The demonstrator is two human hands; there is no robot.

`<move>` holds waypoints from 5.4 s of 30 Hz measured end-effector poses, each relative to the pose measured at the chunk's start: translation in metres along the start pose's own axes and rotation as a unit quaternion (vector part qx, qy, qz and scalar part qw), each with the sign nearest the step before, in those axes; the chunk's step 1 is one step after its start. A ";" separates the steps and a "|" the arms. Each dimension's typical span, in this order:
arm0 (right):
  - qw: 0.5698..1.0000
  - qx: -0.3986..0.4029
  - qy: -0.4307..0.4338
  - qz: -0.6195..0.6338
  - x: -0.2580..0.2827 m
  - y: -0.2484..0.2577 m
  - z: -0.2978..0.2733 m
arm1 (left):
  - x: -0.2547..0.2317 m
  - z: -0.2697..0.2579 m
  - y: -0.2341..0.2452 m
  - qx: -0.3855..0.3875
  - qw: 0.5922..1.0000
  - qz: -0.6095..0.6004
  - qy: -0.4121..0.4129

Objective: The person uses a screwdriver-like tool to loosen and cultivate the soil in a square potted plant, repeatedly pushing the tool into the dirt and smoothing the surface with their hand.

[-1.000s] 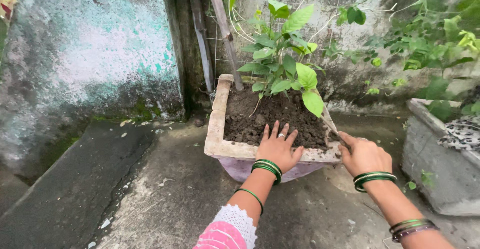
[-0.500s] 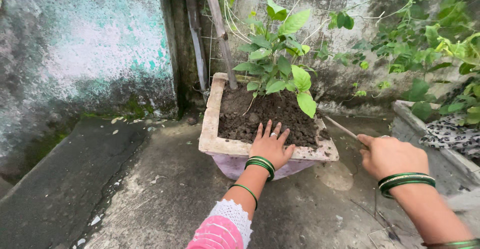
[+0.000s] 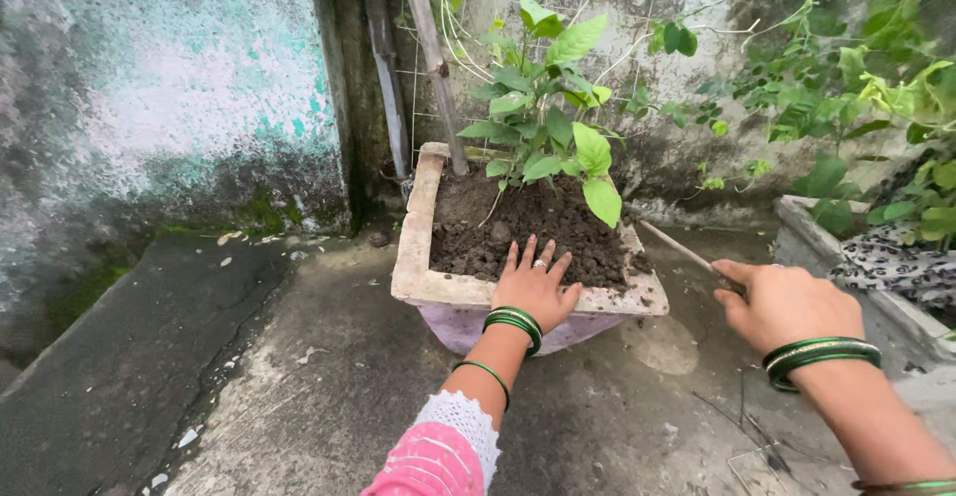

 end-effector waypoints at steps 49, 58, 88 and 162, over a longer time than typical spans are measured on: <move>0.989 -0.008 0.032 0.143 0.004 -0.081 -0.023 | -0.037 0.011 -0.013 -0.021 0.999 -0.032 0.010; 0.996 -0.014 0.020 0.087 -0.021 -0.052 -0.011 | -0.041 0.011 -0.030 -0.052 0.998 0.006 -0.034; 0.992 0.090 0.085 -0.013 -0.004 0.013 -0.024 | 0.009 -0.005 -0.006 -0.097 0.993 -0.013 0.059; 0.908 0.008 0.093 0.409 0.196 -0.035 -0.019 | 0.139 -0.016 0.077 -0.327 0.914 -0.138 0.198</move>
Point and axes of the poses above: each hand's wrist, its own z-axis towards the middle knuckle, its own y-axis out of the back of the hand, x = y × z, the point moved 6 cm from there along z, towards the middle knuckle, and after that the axes turned 15 degrees about -z, right-handed, at the moved point
